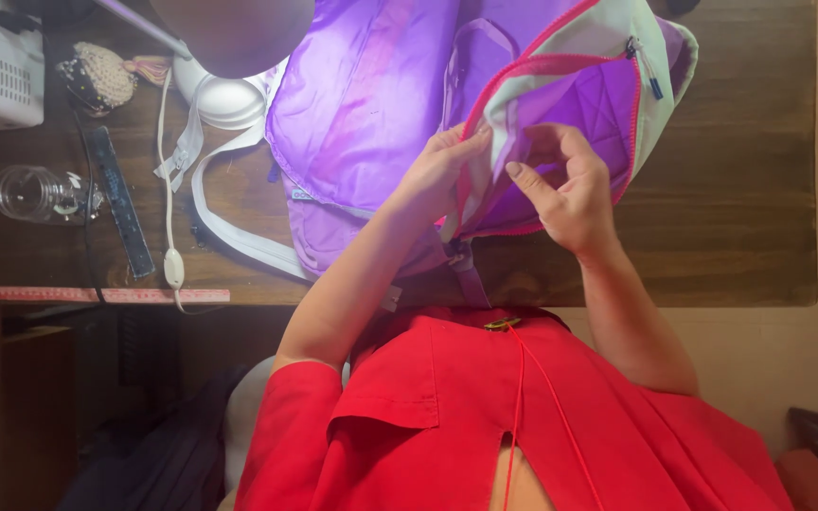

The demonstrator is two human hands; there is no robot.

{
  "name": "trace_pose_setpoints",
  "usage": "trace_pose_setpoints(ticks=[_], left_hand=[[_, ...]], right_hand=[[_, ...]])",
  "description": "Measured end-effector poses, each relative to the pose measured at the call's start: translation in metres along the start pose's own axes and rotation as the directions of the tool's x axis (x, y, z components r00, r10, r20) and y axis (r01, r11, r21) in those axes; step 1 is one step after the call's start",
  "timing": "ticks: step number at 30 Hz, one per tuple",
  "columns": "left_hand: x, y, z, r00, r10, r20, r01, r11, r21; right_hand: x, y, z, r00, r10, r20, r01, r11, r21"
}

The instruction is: The person trims excess threads and loose material from a zipper on a purple and green backpack using a small pair of shears, handling the fabric with their hands to access different parts of the zipper.

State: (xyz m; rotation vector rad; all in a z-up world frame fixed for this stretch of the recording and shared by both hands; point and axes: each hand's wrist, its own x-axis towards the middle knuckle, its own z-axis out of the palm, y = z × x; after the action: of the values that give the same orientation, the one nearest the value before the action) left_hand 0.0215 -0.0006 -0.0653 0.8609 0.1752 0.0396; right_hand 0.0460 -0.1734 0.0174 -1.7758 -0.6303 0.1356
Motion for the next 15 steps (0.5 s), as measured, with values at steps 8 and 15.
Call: trace_pose_setpoints(ticks=[8, 15], left_hand=[[-0.009, 0.011, 0.005, 0.997, -0.068, 0.032, 0.067, 0.997, 0.033], [-0.026, 0.040, -0.010, 0.972, -0.020, 0.233, -0.160, 0.668, 0.726]], right_hand=[[-0.014, 0.047, 0.021, 0.965, 0.088, -0.245, -0.069, 0.994, 0.088], [-0.037, 0.048, 0.034, 0.878, 0.056, -0.476, -0.113, 0.989, -0.092]])
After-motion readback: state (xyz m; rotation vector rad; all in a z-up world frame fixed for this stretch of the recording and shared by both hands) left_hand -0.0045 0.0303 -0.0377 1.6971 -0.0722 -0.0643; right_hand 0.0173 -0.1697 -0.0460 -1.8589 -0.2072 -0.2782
